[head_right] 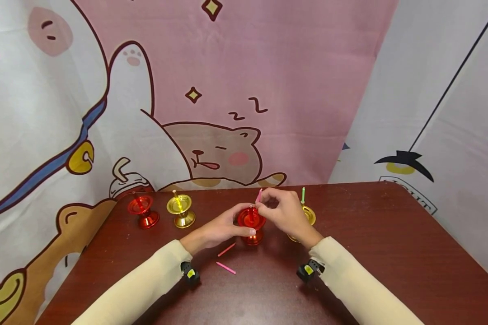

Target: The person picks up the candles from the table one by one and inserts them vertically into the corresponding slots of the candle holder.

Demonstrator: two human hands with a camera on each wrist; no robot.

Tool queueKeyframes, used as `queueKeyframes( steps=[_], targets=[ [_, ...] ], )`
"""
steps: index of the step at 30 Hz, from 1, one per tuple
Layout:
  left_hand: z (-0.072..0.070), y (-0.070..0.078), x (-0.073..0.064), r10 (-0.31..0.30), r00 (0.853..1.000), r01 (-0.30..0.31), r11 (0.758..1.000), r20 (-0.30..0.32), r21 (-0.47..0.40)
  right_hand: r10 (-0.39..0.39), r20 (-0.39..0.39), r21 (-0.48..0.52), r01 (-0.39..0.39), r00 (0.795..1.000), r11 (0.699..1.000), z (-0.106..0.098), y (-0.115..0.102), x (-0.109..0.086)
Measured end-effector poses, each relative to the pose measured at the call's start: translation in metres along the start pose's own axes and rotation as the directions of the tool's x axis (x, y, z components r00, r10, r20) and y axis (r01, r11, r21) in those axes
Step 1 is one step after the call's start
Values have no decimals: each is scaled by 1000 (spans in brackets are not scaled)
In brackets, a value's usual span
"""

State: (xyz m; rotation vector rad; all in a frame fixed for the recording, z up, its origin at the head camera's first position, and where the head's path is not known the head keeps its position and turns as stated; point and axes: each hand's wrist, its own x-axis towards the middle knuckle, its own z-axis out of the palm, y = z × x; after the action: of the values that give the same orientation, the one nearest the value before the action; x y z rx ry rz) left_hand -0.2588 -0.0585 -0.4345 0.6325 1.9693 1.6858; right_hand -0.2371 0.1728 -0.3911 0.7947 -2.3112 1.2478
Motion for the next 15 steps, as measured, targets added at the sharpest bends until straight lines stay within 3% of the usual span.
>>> queueKeyframes(
  steps=[8,15],
  targets=[
    [2,2,2,-30,999,31,999,15,-41,31,28,11,-32,999,999,0,1,2],
    [6,-1,5,-13,999,16,998,39,-62,13,32,18,-14,999,1000,1,3,2]
  ],
)
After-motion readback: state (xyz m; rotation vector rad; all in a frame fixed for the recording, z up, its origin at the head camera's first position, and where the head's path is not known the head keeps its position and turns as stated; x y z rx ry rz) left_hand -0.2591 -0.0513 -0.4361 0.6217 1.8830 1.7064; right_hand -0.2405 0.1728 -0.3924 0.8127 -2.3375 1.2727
